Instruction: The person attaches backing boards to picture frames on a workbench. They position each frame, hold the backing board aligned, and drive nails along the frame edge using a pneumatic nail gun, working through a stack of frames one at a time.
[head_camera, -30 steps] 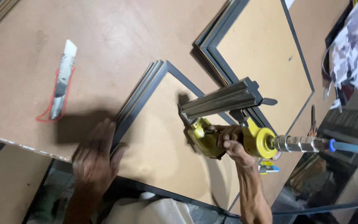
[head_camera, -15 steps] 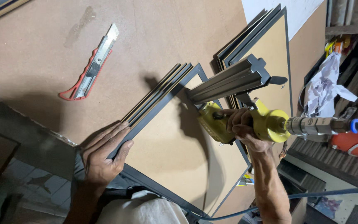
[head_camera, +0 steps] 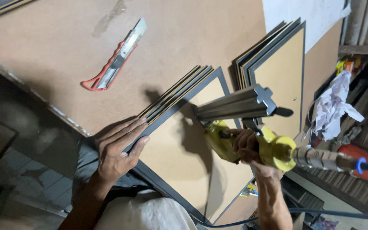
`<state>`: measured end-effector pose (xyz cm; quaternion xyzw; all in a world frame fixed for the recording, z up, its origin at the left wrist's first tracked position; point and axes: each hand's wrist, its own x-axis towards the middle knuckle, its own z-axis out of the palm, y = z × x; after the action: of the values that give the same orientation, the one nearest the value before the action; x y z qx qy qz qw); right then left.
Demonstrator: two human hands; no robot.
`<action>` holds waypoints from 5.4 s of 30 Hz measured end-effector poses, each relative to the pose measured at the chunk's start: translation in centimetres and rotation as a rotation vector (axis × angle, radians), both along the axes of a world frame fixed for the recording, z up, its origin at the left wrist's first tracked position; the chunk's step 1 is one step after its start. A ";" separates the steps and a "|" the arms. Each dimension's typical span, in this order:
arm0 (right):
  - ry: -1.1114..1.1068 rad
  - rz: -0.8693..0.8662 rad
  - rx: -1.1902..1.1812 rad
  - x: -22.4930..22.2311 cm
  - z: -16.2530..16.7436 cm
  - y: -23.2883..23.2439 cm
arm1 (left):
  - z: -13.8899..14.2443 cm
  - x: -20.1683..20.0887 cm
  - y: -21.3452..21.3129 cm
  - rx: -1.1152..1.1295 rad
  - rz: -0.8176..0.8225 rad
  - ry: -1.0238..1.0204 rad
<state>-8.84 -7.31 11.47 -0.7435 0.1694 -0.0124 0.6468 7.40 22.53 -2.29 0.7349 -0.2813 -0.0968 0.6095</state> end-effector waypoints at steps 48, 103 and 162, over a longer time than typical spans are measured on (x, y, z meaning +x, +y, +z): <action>-0.200 0.408 -0.295 -17.0 0.1 2.2 | -1.9 -5.3 2.0 0.528 -0.600 -0.742; 0.104 0.994 -0.163 -4.4 3.4 5.1 | -2.3 -5.0 1.1 0.517 -0.592 -0.894; -0.565 -1.057 0.050 -68.0 -9.8 9.1 | 6.1 -15.5 -16.3 0.287 -0.836 -1.134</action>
<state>-76.87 1.77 1.68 -0.5108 0.3382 -0.5256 0.5903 -8.14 6.21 3.84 0.5755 -0.7971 0.0386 0.1788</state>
